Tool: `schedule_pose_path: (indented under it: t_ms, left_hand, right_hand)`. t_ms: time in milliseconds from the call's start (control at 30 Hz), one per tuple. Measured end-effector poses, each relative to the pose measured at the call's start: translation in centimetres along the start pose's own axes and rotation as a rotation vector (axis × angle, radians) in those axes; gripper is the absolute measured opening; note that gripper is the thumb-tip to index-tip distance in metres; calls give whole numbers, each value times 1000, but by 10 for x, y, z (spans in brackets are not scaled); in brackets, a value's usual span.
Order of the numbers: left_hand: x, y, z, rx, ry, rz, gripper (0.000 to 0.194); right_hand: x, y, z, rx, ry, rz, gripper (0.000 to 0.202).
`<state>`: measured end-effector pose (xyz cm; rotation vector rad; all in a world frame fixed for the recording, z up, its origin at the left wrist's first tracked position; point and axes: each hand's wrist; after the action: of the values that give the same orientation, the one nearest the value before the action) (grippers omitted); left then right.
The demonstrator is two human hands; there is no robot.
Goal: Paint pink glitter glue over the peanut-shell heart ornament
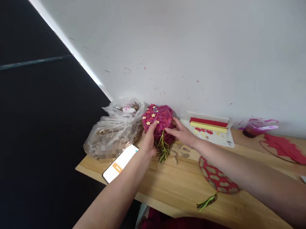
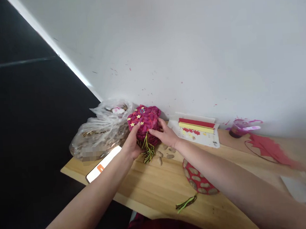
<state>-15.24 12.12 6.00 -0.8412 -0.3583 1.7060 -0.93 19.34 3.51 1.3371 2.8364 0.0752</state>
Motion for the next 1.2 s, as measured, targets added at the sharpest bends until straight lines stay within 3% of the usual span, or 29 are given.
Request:
schedule_pose_path:
  t_ms: [100, 200, 267, 333, 400, 500, 567, 633, 733, 833, 933, 1100, 1200]
  left_hand:
    - [-12, 0, -7, -31, -62, 73, 56]
    - [-34, 1, -5, -64, -139, 89, 53]
    - [-48, 3, 8, -73, -222, 45, 53]
    - [-58, 6, 33, -80, -306, -39, 50]
    - [-62, 12, 69, -61, -405, -66, 47]
    - [-55, 28, 130, 68, -540, -87, 46]
    - [-47, 41, 167, 238, -430, -104, 43]
    - [-37, 54, 196, 358, -403, -84, 44]
    - [-21, 65, 223, 484, -353, -22, 47]
    - [1, 66, 233, 498, -322, -21, 49]
    - [29, 67, 231, 466, -306, -67, 47]
    - [67, 88, 218, 513, -179, 64, 39]
    - [78, 94, 214, 512, -163, 71, 41]
  right_hand:
    - [-19, -6, -1, -68, 56, 35, 84]
    - [-40, -15, -18, -176, 160, 45, 80]
    - [-47, -20, -39, -179, 253, -7, 77]
    - [-42, -23, -63, -183, 328, -68, 73]
    - [-22, -24, -86, -157, 353, -80, 64]
    - [31, -32, -106, -186, 148, -117, 44]
    - [71, -43, -106, -247, 1, -47, 34]
    - [108, -57, -99, -300, -56, 14, 24]
    - [148, -76, -83, -270, -97, 67, 27]
    - [173, -85, -72, -207, -111, 113, 36]
    - [184, -82, -66, -133, -66, 162, 38]
    - [184, -77, -59, -74, 6, 228, 48]
    - [181, -82, -51, -69, 34, 224, 49]
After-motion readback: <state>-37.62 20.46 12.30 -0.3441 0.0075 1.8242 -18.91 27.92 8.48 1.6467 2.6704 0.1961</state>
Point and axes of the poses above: each hand's wrist, its own x-axis towards the middle knuckle, its own y-axis out of the back of the hand, z = x × y, and after that the axes turned 9 degrees about -z, right-handed
